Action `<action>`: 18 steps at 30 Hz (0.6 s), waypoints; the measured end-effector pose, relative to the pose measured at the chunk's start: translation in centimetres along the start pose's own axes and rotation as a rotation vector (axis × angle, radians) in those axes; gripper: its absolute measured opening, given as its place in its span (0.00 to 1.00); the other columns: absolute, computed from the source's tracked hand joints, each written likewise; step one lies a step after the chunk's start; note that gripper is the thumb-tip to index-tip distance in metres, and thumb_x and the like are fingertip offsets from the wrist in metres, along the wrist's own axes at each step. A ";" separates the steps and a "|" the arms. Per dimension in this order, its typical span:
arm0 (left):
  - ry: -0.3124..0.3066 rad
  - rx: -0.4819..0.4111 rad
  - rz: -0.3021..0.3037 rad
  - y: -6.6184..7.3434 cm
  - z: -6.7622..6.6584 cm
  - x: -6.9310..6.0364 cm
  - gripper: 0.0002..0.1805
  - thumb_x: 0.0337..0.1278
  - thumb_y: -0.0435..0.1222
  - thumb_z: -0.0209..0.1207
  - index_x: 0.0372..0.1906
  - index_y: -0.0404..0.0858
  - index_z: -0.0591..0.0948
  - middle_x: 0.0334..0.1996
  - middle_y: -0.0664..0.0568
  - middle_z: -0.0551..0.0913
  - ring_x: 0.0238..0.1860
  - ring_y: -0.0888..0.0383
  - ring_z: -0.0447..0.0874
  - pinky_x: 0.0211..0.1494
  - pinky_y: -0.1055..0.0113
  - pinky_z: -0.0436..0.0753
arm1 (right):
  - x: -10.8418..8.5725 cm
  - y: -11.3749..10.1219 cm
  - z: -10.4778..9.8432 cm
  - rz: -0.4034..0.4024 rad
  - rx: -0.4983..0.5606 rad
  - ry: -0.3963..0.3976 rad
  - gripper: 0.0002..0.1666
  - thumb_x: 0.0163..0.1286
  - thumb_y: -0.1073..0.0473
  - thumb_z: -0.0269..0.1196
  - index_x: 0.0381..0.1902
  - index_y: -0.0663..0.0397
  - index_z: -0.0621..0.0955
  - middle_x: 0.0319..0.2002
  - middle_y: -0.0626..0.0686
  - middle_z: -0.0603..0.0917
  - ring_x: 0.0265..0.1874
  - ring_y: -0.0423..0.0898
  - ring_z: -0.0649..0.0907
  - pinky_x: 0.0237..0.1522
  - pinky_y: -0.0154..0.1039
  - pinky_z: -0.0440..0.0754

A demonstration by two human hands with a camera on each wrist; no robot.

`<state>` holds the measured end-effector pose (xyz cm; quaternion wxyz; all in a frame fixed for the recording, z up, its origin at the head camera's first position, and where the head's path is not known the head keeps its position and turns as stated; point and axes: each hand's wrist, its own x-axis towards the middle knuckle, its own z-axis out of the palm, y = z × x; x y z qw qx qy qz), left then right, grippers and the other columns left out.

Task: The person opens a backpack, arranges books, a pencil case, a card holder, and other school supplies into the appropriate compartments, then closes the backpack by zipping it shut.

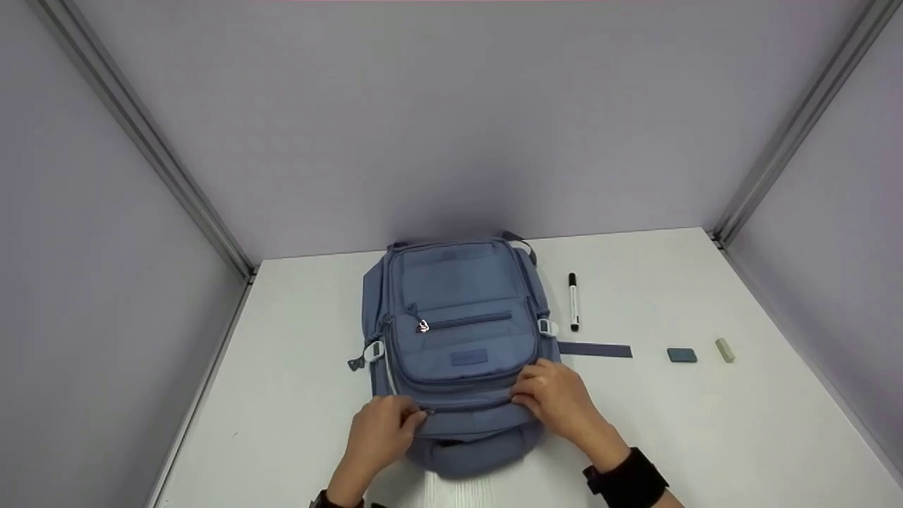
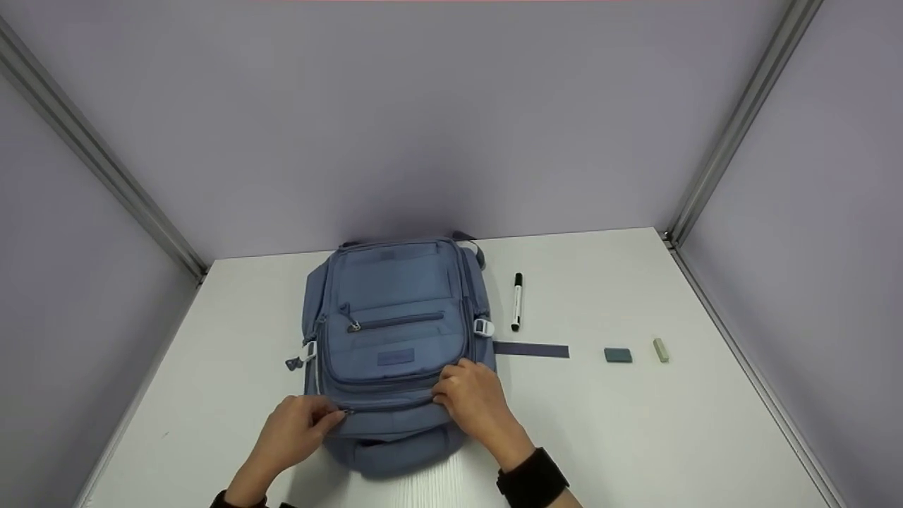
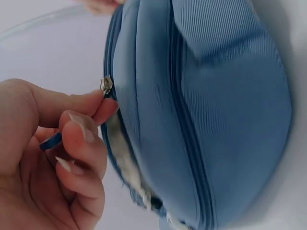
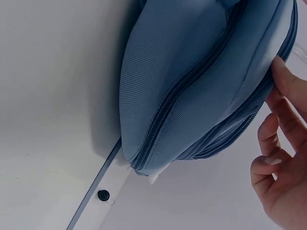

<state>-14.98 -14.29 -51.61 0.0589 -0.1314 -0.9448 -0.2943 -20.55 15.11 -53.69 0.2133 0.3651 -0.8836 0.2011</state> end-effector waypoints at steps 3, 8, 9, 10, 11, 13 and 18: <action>-0.028 -0.017 -0.010 -0.2 -0.2 -0.1 0.05 0.57 0.34 0.66 0.27 0.43 0.86 0.15 0.65 0.74 0.17 0.69 0.68 0.20 0.68 0.69 | 0.3 -0.3 0.0 -0.004 0.004 -0.020 0.07 0.49 0.60 0.77 0.26 0.46 0.89 0.28 0.42 0.82 0.29 0.42 0.78 0.31 0.39 0.76; -0.060 -0.009 -0.011 -0.3 0.2 -0.1 0.03 0.57 0.36 0.67 0.30 0.42 0.86 0.19 0.64 0.78 0.19 0.68 0.73 0.23 0.67 0.72 | 1.3 -1.5 0.2 -0.037 0.017 -0.116 0.09 0.52 0.55 0.77 0.31 0.48 0.89 0.32 0.43 0.82 0.32 0.43 0.79 0.35 0.40 0.76; -0.065 -0.004 -0.011 -0.3 0.2 -0.1 0.03 0.57 0.36 0.67 0.30 0.43 0.86 0.19 0.64 0.78 0.20 0.68 0.73 0.24 0.67 0.72 | 1.5 -1.9 0.4 -0.050 0.021 -0.129 0.10 0.53 0.52 0.76 0.32 0.48 0.89 0.32 0.43 0.83 0.33 0.43 0.79 0.35 0.41 0.77; -0.069 0.002 -0.010 -0.3 0.3 -0.1 0.03 0.57 0.37 0.67 0.29 0.43 0.86 0.19 0.64 0.78 0.20 0.68 0.73 0.24 0.67 0.73 | 1.6 -2.3 0.7 -0.065 0.022 -0.137 0.12 0.54 0.50 0.76 0.33 0.48 0.89 0.32 0.44 0.83 0.33 0.43 0.79 0.36 0.41 0.77; -0.071 0.007 -0.009 -0.3 0.3 -0.1 0.04 0.57 0.37 0.67 0.29 0.44 0.86 0.19 0.65 0.78 0.20 0.68 0.73 0.24 0.67 0.73 | 1.8 -2.7 1.0 -0.081 0.022 -0.138 0.13 0.55 0.49 0.75 0.34 0.48 0.89 0.33 0.44 0.83 0.33 0.43 0.79 0.35 0.41 0.77; -0.071 0.016 -0.005 -0.3 0.4 0.0 0.05 0.56 0.38 0.67 0.27 0.45 0.85 0.18 0.65 0.77 0.20 0.68 0.73 0.23 0.66 0.73 | 2.1 -3.3 1.7 -0.113 0.019 -0.120 0.13 0.56 0.48 0.74 0.35 0.48 0.89 0.32 0.44 0.82 0.32 0.43 0.79 0.35 0.41 0.76; -0.050 0.032 -0.012 0.0 0.4 -0.1 0.07 0.53 0.35 0.68 0.23 0.44 0.84 0.16 0.64 0.76 0.17 0.68 0.70 0.21 0.67 0.71 | 2.4 -4.0 3.1 -0.163 0.004 -0.069 0.06 0.58 0.52 0.74 0.30 0.45 0.89 0.28 0.44 0.79 0.28 0.41 0.78 0.30 0.38 0.77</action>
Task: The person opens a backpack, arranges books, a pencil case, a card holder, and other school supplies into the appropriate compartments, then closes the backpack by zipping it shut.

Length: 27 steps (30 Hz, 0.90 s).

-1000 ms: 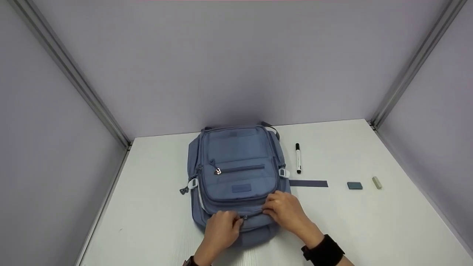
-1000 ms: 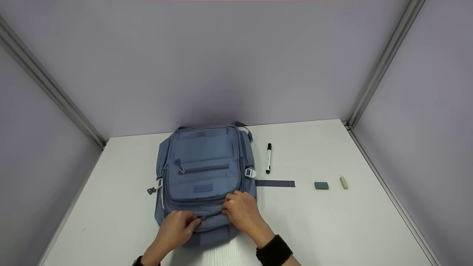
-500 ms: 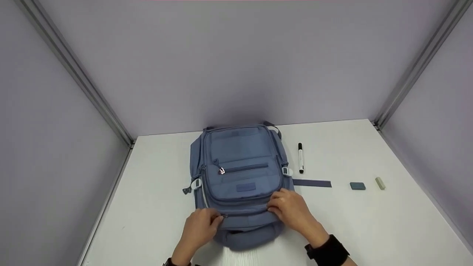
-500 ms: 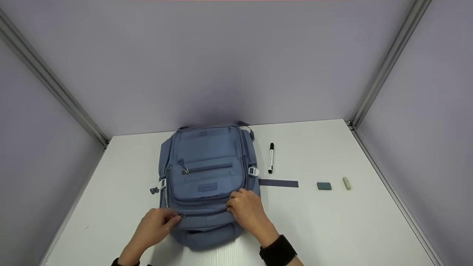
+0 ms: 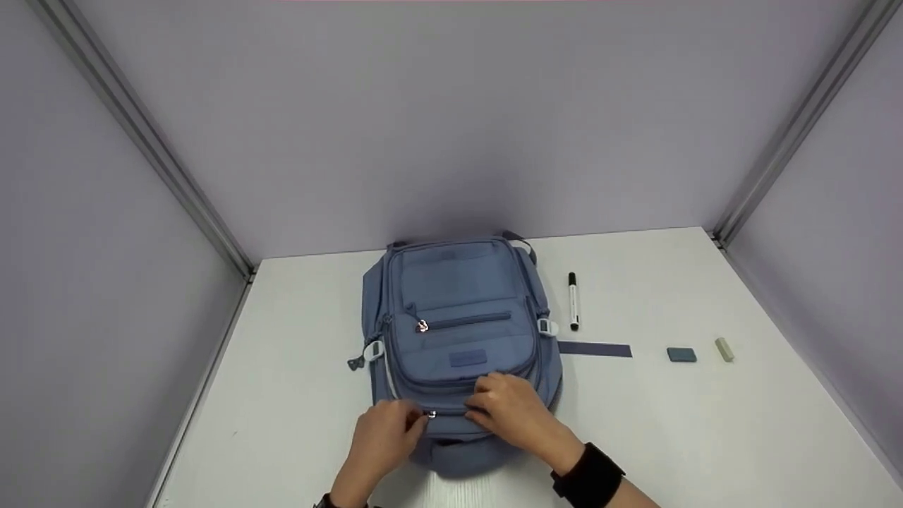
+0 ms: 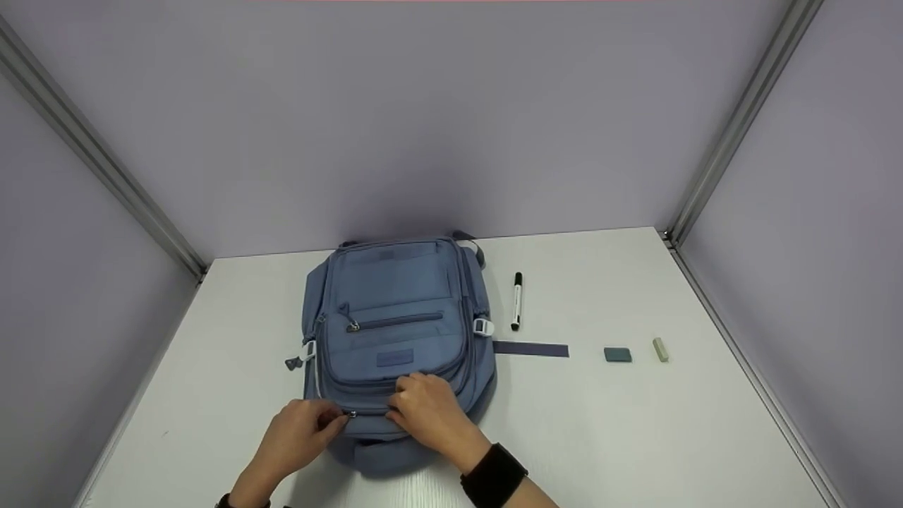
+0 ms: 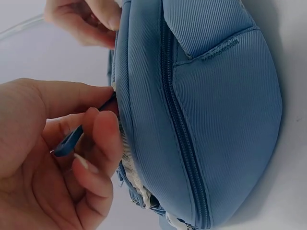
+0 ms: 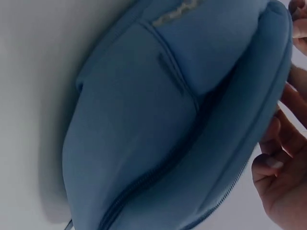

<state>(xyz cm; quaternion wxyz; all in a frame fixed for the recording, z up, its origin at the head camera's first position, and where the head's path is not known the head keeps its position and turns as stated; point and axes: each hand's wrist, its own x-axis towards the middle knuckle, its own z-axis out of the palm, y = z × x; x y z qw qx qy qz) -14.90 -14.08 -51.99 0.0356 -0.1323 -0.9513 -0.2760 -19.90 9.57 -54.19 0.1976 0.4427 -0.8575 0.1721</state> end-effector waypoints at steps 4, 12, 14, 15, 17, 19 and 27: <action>0.042 -0.010 0.017 0.1 -0.1 0.1 0.11 0.50 0.33 0.68 0.17 0.45 0.81 0.11 0.66 0.71 0.13 0.69 0.65 0.18 0.69 0.67 | 0.0 0.1 0.4 -0.015 0.004 0.030 0.04 0.57 0.55 0.74 0.25 0.44 0.88 0.25 0.43 0.78 0.24 0.39 0.78 0.25 0.36 0.77; 0.165 0.045 0.003 0.1 -0.6 0.1 0.23 0.38 0.29 0.65 0.08 0.50 0.65 0.07 0.69 0.58 0.11 0.70 0.54 0.15 0.72 0.57 | 0.4 0.3 -0.1 -0.012 0.032 0.025 0.03 0.58 0.55 0.73 0.26 0.44 0.89 0.25 0.42 0.79 0.24 0.40 0.79 0.25 0.37 0.77; 0.189 0.073 -0.019 0.0 -0.8 0.0 0.23 0.37 0.28 0.65 0.08 0.50 0.64 0.08 0.68 0.57 0.12 0.69 0.54 0.15 0.72 0.56 | 0.4 0.3 -0.1 -0.017 0.026 0.028 0.04 0.58 0.55 0.73 0.26 0.44 0.89 0.24 0.42 0.79 0.24 0.40 0.78 0.26 0.37 0.77; 0.194 0.080 -0.029 -0.1 -0.9 0.0 0.23 0.37 0.28 0.65 0.08 0.50 0.64 0.08 0.68 0.58 0.12 0.69 0.54 0.15 0.72 0.56 | 0.4 0.4 -0.2 -0.021 0.024 0.030 0.04 0.58 0.55 0.73 0.25 0.44 0.89 0.25 0.42 0.80 0.24 0.41 0.78 0.26 0.38 0.77; 0.199 0.097 -0.039 -0.2 -1.1 0.0 0.22 0.37 0.29 0.65 0.08 0.49 0.66 0.08 0.67 0.60 0.12 0.69 0.56 0.15 0.71 0.58 | 0.5 0.4 -0.2 -0.028 0.012 0.034 0.04 0.58 0.54 0.73 0.25 0.44 0.89 0.25 0.42 0.80 0.24 0.41 0.78 0.27 0.38 0.77; 0.192 0.104 -0.041 -0.3 -1.2 -0.1 0.19 0.38 0.29 0.66 0.09 0.49 0.70 0.08 0.67 0.63 0.12 0.69 0.58 0.15 0.71 0.60 | 0.5 0.4 -0.3 -0.032 0.003 0.034 0.04 0.58 0.54 0.73 0.25 0.44 0.89 0.25 0.42 0.80 0.25 0.41 0.78 0.28 0.39 0.76; 0.183 0.132 -0.079 -0.5 -1.8 -0.5 0.21 0.43 0.29 0.66 0.08 0.47 0.69 0.07 0.65 0.63 0.12 0.67 0.58 0.15 0.71 0.60 | 0.5 0.3 -0.3 -0.033 -0.002 0.040 0.04 0.58 0.53 0.73 0.25 0.44 0.89 0.25 0.41 0.80 0.25 0.41 0.78 0.28 0.38 0.76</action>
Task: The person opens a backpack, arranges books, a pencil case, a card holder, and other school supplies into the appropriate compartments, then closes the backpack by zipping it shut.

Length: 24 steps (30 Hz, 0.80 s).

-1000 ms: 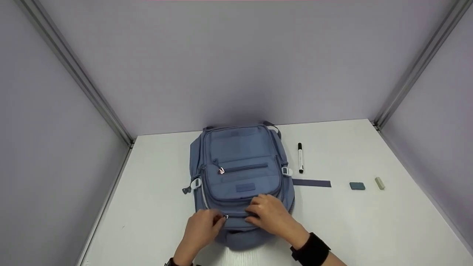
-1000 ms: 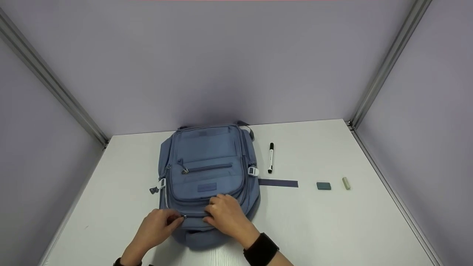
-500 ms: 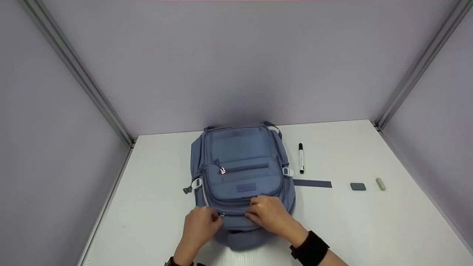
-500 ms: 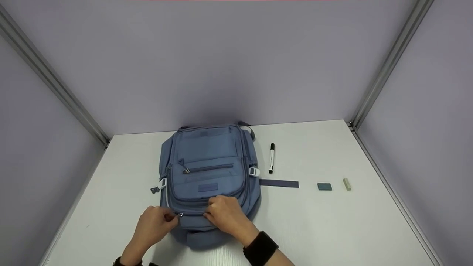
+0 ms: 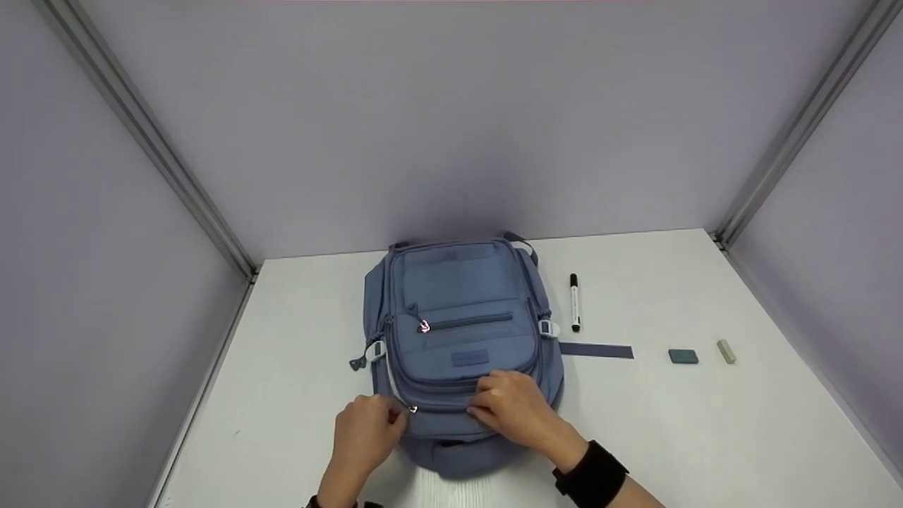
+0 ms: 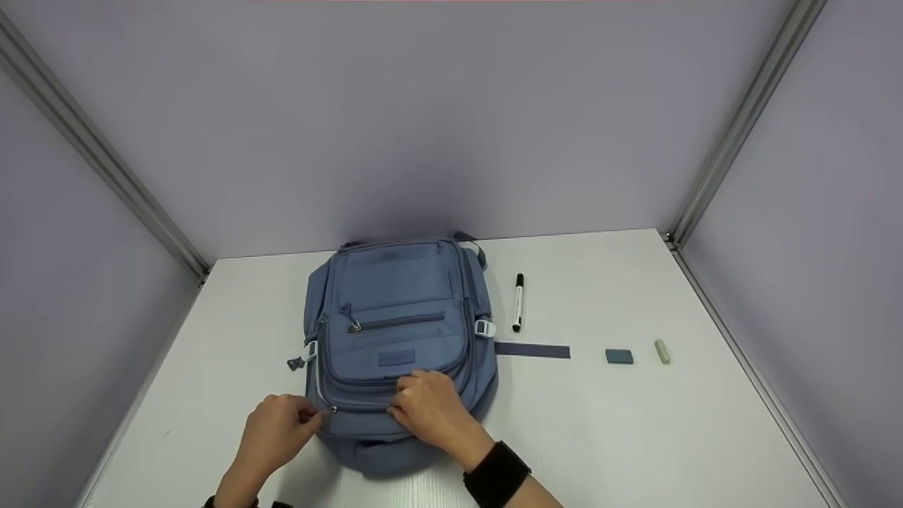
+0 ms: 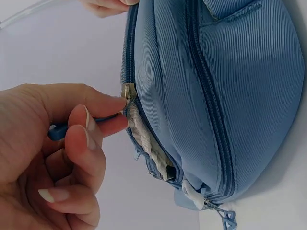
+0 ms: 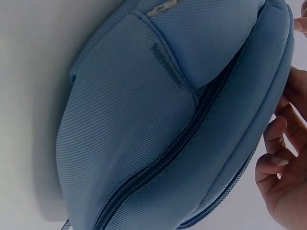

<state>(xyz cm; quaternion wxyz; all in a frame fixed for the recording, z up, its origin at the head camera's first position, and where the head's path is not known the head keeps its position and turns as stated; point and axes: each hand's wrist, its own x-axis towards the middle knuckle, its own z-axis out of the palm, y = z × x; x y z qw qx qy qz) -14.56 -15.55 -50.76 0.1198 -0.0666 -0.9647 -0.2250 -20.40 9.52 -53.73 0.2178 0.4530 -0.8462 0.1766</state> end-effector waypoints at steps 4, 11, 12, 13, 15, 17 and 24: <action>0.015 0.018 -0.031 0.2 -0.1 0.0 0.25 0.45 0.29 0.67 0.07 0.47 0.66 0.07 0.65 0.60 0.11 0.67 0.56 0.14 0.70 0.58 | 0.0 0.0 0.1 -0.002 0.005 0.017 0.04 0.57 0.54 0.74 0.24 0.44 0.89 0.25 0.42 0.80 0.25 0.41 0.78 0.28 0.39 0.76; 0.091 0.105 -0.050 0.2 0.1 0.6 0.28 0.44 0.27 0.66 0.08 0.47 0.60 0.08 0.62 0.57 0.12 0.63 0.54 0.15 0.68 0.56 | -0.1 0.2 0.1 -0.016 0.002 0.041 0.04 0.55 0.55 0.74 0.24 0.45 0.89 0.23 0.42 0.78 0.24 0.41 0.77 0.27 0.39 0.75; 0.100 0.118 -0.050 0.1 0.2 0.7 0.28 0.44 0.27 0.67 0.09 0.47 0.60 0.08 0.62 0.57 0.12 0.63 0.54 0.15 0.67 0.56 | -0.1 0.2 0.1 -0.018 0.003 0.042 0.04 0.55 0.55 0.74 0.24 0.45 0.89 0.23 0.42 0.78 0.24 0.41 0.77 0.27 0.38 0.75; 0.107 0.130 -0.051 0.0 0.2 0.8 0.28 0.44 0.27 0.67 0.09 0.47 0.59 0.08 0.62 0.57 0.12 0.63 0.54 0.15 0.67 0.56 | -0.1 0.2 0.1 -0.017 0.003 0.040 0.04 0.55 0.55 0.74 0.24 0.44 0.89 0.23 0.42 0.78 0.24 0.41 0.77 0.27 0.38 0.75; 0.122 0.148 -0.054 -0.3 0.4 1.0 0.28 0.44 0.27 0.66 0.09 0.48 0.59 0.08 0.61 0.57 0.13 0.62 0.54 0.15 0.66 0.56 | -0.1 0.2 0.1 -0.015 0.005 0.039 0.03 0.55 0.55 0.74 0.24 0.44 0.89 0.23 0.42 0.78 0.23 0.41 0.77 0.26 0.38 0.75; 0.139 0.162 -0.056 -0.7 0.6 1.2 0.28 0.44 0.26 0.66 0.10 0.48 0.59 0.09 0.61 0.57 0.13 0.62 0.54 0.15 0.66 0.56 | -0.1 0.1 0.1 -0.013 0.006 0.038 0.03 0.55 0.55 0.74 0.24 0.44 0.89 0.23 0.41 0.78 0.23 0.41 0.77 0.26 0.38 0.75; 0.200 0.187 -0.038 -2.2 1.5 1.9 0.28 0.43 0.24 0.63 0.10 0.48 0.57 0.10 0.60 0.56 0.14 0.60 0.53 0.14 0.63 0.58 | -0.2 0.0 0.3 -0.007 0.019 0.025 0.04 0.56 0.55 0.73 0.24 0.45 0.89 0.23 0.42 0.78 0.24 0.41 0.77 0.25 0.38 0.75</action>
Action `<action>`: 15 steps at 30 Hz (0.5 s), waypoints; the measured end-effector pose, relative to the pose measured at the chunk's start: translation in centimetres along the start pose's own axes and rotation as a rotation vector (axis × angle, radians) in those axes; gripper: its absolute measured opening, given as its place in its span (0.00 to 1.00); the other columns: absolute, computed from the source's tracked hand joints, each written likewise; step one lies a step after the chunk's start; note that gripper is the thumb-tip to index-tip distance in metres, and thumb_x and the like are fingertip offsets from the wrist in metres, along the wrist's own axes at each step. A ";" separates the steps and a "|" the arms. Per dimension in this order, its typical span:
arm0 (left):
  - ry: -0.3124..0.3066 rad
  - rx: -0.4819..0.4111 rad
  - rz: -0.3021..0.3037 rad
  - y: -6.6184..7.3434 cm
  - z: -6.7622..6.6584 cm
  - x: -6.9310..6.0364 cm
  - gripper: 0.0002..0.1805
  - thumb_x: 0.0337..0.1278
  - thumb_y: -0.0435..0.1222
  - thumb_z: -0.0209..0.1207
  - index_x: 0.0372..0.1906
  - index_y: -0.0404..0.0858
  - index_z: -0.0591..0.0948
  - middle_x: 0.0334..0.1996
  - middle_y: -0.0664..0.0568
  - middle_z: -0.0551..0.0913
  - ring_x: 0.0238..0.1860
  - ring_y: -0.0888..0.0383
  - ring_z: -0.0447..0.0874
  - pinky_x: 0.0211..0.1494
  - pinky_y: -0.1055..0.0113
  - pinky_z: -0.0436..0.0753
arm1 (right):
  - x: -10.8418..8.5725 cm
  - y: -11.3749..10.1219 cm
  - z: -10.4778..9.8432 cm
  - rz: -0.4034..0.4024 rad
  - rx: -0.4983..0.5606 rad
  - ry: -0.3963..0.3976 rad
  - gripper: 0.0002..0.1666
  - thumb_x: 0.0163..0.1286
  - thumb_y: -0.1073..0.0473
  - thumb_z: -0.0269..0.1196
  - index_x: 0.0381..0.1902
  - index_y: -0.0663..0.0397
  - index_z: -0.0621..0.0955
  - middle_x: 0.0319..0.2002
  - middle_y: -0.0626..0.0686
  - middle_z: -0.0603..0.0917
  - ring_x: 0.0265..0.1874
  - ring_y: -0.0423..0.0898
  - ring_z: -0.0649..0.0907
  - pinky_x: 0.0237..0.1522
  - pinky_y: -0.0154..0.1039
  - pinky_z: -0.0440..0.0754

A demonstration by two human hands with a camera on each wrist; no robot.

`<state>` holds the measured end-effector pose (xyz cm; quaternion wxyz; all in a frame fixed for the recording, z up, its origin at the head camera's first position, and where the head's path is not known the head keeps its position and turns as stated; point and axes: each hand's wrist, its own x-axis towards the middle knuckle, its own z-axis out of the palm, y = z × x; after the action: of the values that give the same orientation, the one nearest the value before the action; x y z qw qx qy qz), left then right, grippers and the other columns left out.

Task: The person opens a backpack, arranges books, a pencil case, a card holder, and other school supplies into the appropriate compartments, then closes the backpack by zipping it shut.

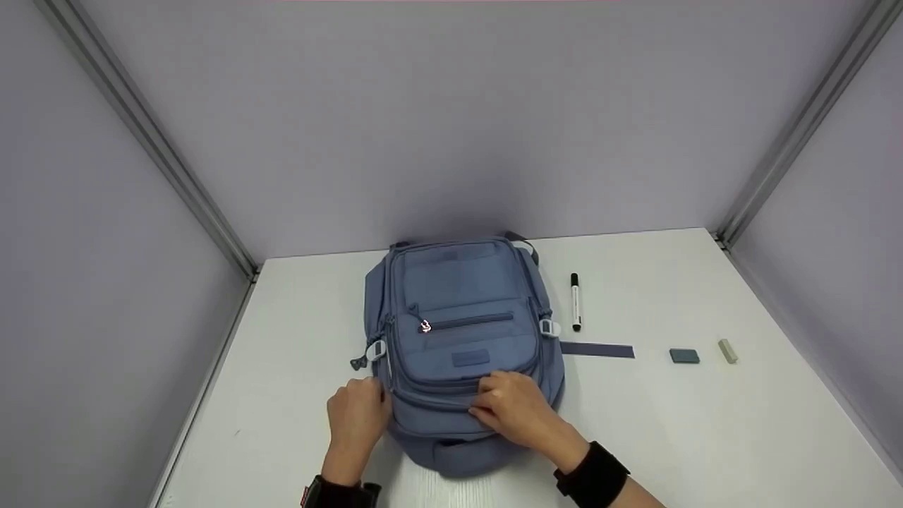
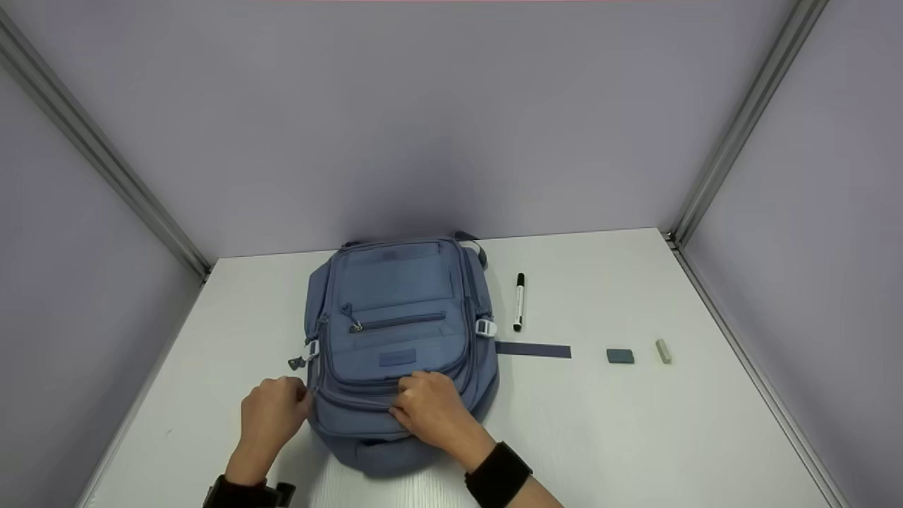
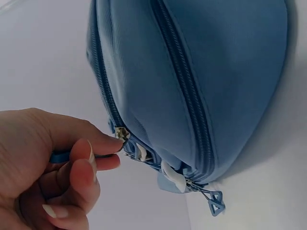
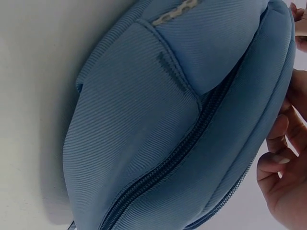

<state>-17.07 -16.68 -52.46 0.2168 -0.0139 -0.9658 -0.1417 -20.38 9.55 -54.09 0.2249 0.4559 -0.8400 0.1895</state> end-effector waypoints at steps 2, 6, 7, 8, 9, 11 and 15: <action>0.010 0.006 0.002 -0.2 0.2 0.2 0.28 0.42 0.25 0.63 0.10 0.48 0.57 0.10 0.59 0.57 0.14 0.59 0.54 0.14 0.62 0.60 | 0.0 0.0 0.0 0.002 0.004 -0.001 0.03 0.56 0.55 0.73 0.24 0.45 0.89 0.23 0.42 0.78 0.24 0.41 0.77 0.25 0.38 0.75; 0.044 0.020 0.014 -0.6 0.8 0.6 0.29 0.41 0.25 0.64 0.10 0.49 0.56 0.09 0.58 0.58 0.13 0.58 0.55 0.13 0.59 0.62 | 0.0 0.0 0.0 0.001 0.017 -0.001 0.03 0.55 0.56 0.74 0.24 0.45 0.89 0.23 0.42 0.78 0.23 0.41 0.76 0.25 0.38 0.74; 0.064 0.022 0.026 -0.7 1.0 0.7 0.29 0.40 0.25 0.64 0.10 0.48 0.56 0.08 0.57 0.59 0.12 0.58 0.55 0.12 0.59 0.63 | 0.0 0.0 0.0 0.000 0.023 -0.001 0.04 0.56 0.56 0.74 0.24 0.45 0.89 0.23 0.42 0.78 0.23 0.41 0.76 0.25 0.38 0.74; 0.081 0.025 0.039 -0.8 1.2 0.8 0.29 0.40 0.25 0.64 0.10 0.48 0.56 0.08 0.57 0.60 0.12 0.58 0.55 0.12 0.59 0.63 | 0.0 0.0 -0.1 0.000 0.029 -0.001 0.04 0.56 0.56 0.74 0.23 0.46 0.89 0.23 0.42 0.77 0.23 0.41 0.76 0.25 0.38 0.74; 0.098 0.029 0.051 -1.0 1.4 0.9 0.29 0.40 0.24 0.64 0.10 0.48 0.56 0.08 0.56 0.61 0.12 0.58 0.55 0.11 0.59 0.62 | 0.1 0.0 -0.1 -0.001 0.032 -0.001 0.04 0.56 0.57 0.74 0.23 0.46 0.89 0.23 0.42 0.77 0.23 0.41 0.76 0.26 0.38 0.75; 0.127 0.033 0.073 -1.3 1.9 1.0 0.28 0.39 0.24 0.65 0.10 0.47 0.57 0.07 0.55 0.62 0.11 0.59 0.55 0.11 0.59 0.62 | 0.1 0.0 -0.2 -0.001 0.038 -0.002 0.04 0.56 0.57 0.74 0.23 0.46 0.89 0.23 0.42 0.77 0.23 0.41 0.76 0.26 0.38 0.75; 0.134 0.045 0.081 -1.8 2.6 1.3 0.27 0.42 0.25 0.65 0.10 0.45 0.59 0.07 0.53 0.64 0.10 0.58 0.58 0.11 0.58 0.63 | 0.2 0.0 -0.3 -0.001 0.039 -0.008 0.04 0.55 0.57 0.74 0.23 0.46 0.89 0.23 0.42 0.77 0.23 0.41 0.77 0.26 0.38 0.76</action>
<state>-19.50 -17.77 -54.68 0.2868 -0.0384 -0.9507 -0.1116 -20.37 9.58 -53.76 0.2128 0.4615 -0.8368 0.2037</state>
